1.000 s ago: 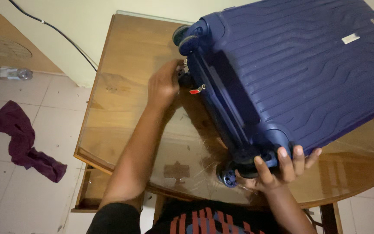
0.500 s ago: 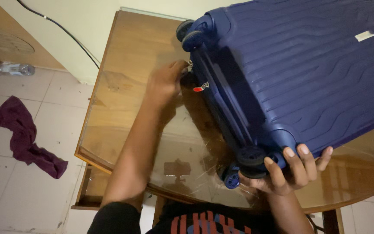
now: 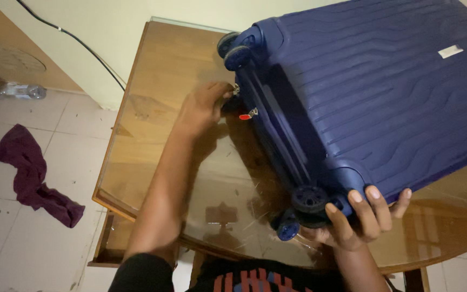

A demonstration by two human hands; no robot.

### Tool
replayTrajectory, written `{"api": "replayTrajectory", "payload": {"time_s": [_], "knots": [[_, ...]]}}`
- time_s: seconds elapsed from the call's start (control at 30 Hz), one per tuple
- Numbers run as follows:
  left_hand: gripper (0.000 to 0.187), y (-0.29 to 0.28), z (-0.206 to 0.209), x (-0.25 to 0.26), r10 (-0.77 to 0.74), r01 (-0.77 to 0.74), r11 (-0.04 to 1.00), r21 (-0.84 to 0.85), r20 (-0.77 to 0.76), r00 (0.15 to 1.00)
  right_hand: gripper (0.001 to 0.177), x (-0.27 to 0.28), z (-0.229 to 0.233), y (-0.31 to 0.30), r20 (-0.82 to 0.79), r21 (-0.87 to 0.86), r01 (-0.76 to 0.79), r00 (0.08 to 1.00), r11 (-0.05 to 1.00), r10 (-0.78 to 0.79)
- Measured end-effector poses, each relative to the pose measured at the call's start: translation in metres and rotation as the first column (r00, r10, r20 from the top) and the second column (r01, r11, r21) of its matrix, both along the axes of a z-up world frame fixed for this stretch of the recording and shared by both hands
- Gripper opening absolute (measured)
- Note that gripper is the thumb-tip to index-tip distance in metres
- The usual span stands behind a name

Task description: The person folds a black shirt, places it inside a suitcase next to a polo shirt, fastens the internal compression straps, and then closes and zips the suitcase lid.

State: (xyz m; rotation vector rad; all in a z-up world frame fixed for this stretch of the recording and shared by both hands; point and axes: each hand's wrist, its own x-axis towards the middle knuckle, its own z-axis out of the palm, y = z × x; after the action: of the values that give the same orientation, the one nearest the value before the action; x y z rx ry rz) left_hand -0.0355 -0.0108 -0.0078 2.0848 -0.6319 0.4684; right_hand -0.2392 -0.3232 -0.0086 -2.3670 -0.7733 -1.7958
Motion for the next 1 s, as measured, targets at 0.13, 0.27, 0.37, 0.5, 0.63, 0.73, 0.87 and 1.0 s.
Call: {"api": "replayTrajectory", "payload": {"time_s": [0.13,0.27,0.37,0.5,0.63,0.73,0.87,1.0], "knots": [[0.024,-0.001,-0.002,0.004,0.013,-0.011,1.0,0.027,-0.049,0.999,0.055,-0.001,0.001,0.0,0.005,-0.03,0.008,1.0,1.0,-0.008],[0.024,0.0,0.011,0.001,-0.006,0.007,1.0,0.01,-0.133,0.991,0.054,-0.002,0.001,0.003,-0.045,-0.013,0.008,0.999,1.0,-0.009],[0.023,0.004,0.019,-0.002,0.019,-0.011,1.0,0.029,-0.308,0.951,0.057,-0.007,0.0,0.012,-0.069,0.008,0.044,0.997,0.999,-0.043],[0.027,0.004,0.015,0.004,0.094,-0.06,0.959,0.276,-0.109,0.99,0.059,-0.005,0.003,0.017,-0.065,0.007,0.064,0.996,0.998,-0.063],[0.048,0.007,0.011,0.008,-0.112,0.121,0.982,0.146,-0.065,0.992,0.063,-0.005,0.003,0.016,-0.055,0.002,0.054,0.997,0.999,-0.054],[0.044,0.009,0.011,0.009,-0.094,0.107,0.981,0.162,-0.085,0.992,0.061,-0.006,0.002,0.017,-0.076,0.024,0.054,0.996,0.998,-0.052],[0.036,0.005,0.005,0.008,-0.079,0.088,0.984,0.152,-0.059,0.995,0.059,-0.006,0.002,0.019,-0.075,0.04,0.058,0.996,0.998,-0.054],[0.017,0.011,0.009,0.007,-0.148,0.147,0.979,0.143,-0.005,0.989,0.058,-0.004,0.002,0.023,-0.045,0.065,0.055,0.998,0.996,-0.052]]}}
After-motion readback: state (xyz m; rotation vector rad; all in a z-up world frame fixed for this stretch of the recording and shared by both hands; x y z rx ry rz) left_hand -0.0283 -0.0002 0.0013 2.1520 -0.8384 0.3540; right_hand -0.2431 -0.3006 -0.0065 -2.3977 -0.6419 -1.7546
